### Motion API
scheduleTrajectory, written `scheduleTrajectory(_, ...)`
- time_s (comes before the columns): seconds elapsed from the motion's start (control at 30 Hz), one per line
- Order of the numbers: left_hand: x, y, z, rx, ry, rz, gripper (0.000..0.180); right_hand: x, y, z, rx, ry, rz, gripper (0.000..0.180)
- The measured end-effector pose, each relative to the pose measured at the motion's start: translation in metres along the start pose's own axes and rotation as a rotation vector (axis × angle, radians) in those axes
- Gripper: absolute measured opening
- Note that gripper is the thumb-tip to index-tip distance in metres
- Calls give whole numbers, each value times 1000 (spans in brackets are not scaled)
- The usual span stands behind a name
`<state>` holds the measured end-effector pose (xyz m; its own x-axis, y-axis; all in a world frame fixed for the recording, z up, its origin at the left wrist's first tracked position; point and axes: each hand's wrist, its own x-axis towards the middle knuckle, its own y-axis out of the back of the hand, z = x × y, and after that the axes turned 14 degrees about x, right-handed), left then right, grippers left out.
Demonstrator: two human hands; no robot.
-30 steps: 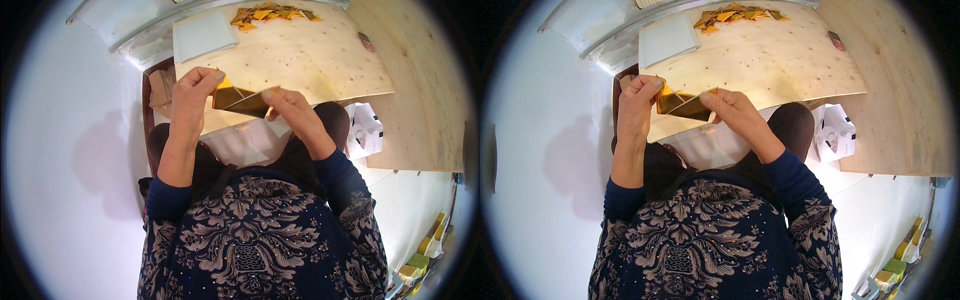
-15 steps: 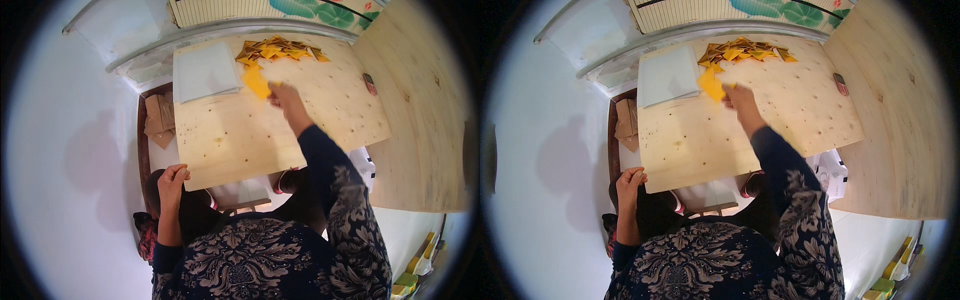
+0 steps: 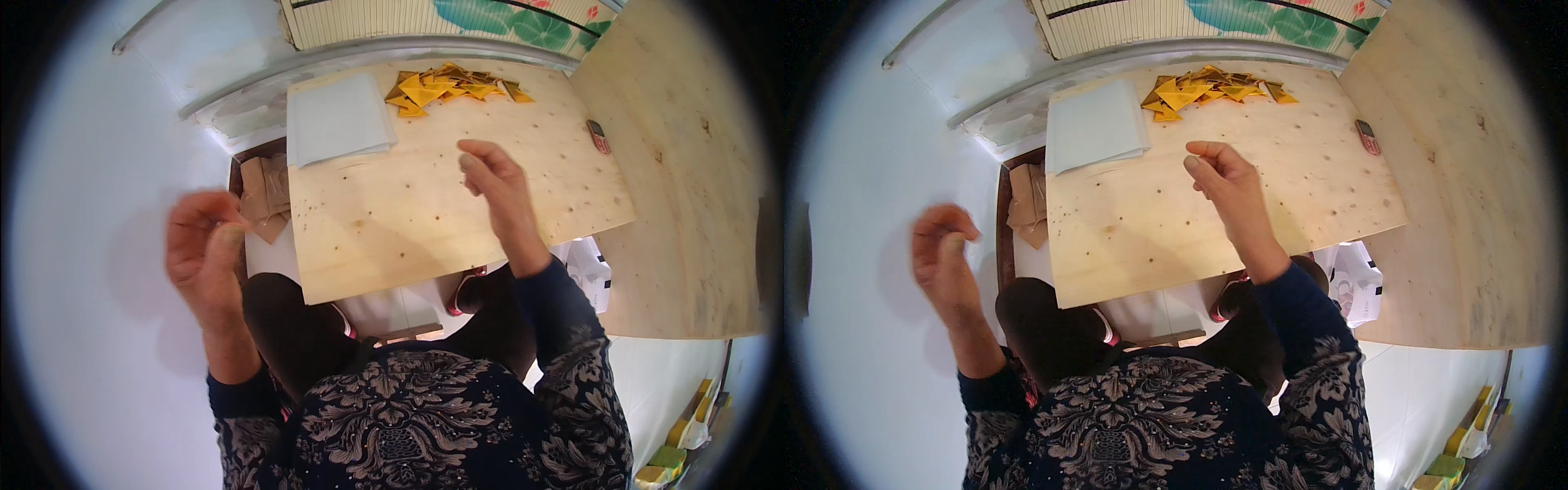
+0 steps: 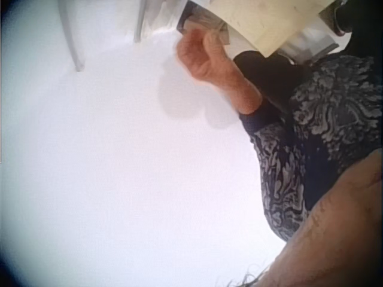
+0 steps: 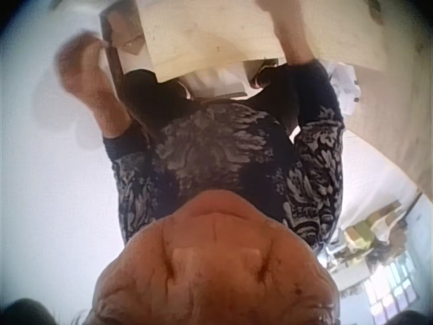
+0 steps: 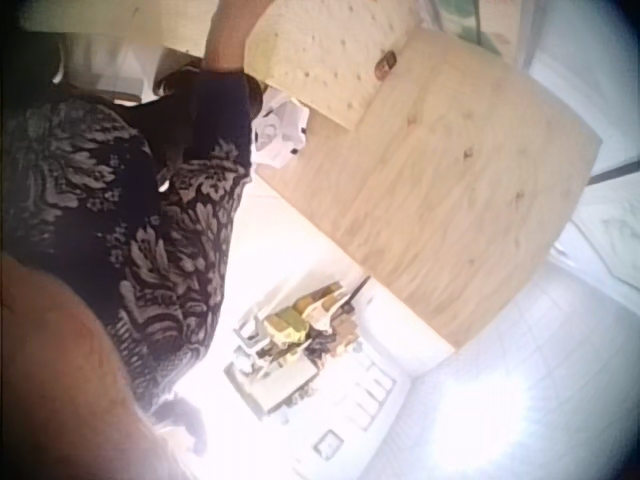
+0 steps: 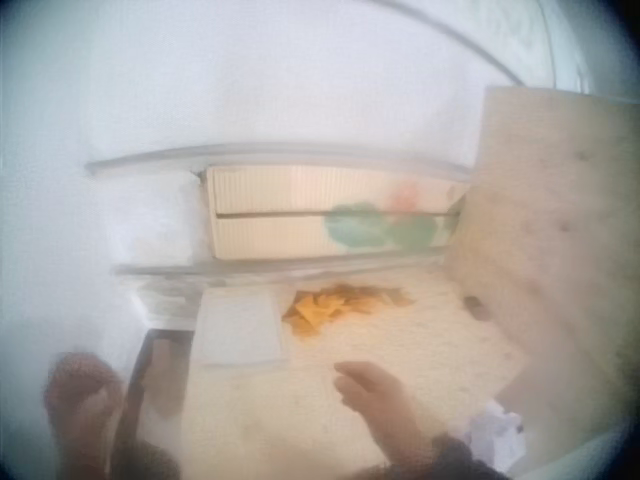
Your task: The person folds a yellow sheet of paper by hand on a wooden table. They repeatedly fold, unfold, and crease the paper, then place the finished folded piece aside.
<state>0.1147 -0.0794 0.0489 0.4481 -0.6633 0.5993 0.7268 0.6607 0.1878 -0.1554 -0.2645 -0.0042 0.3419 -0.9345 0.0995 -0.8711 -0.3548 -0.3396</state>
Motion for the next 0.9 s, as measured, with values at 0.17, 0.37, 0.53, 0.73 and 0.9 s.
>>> scheduleTrajectory(0.17,33,33,134,395,-868,-137,72,-110,-31,-145,-7,708,-267,53)
scheduleTrajectory(0.37,5,77,223,736,-1115,-461,72,-199,-18,-238,-748,1495,-279,41)
scheduleTrajectory(0.53,-1,94,263,878,-1090,-362,66,-236,-3,-249,-1113,1733,-259,27)
scheduleTrajectory(0.73,-3,105,286,943,-1054,-326,60,-246,-8,-252,-1142,1843,-331,25)
scheduleTrajectory(0.9,0,114,271,898,-985,-394,54,-238,-34,-269,-1076,1775,-428,23)
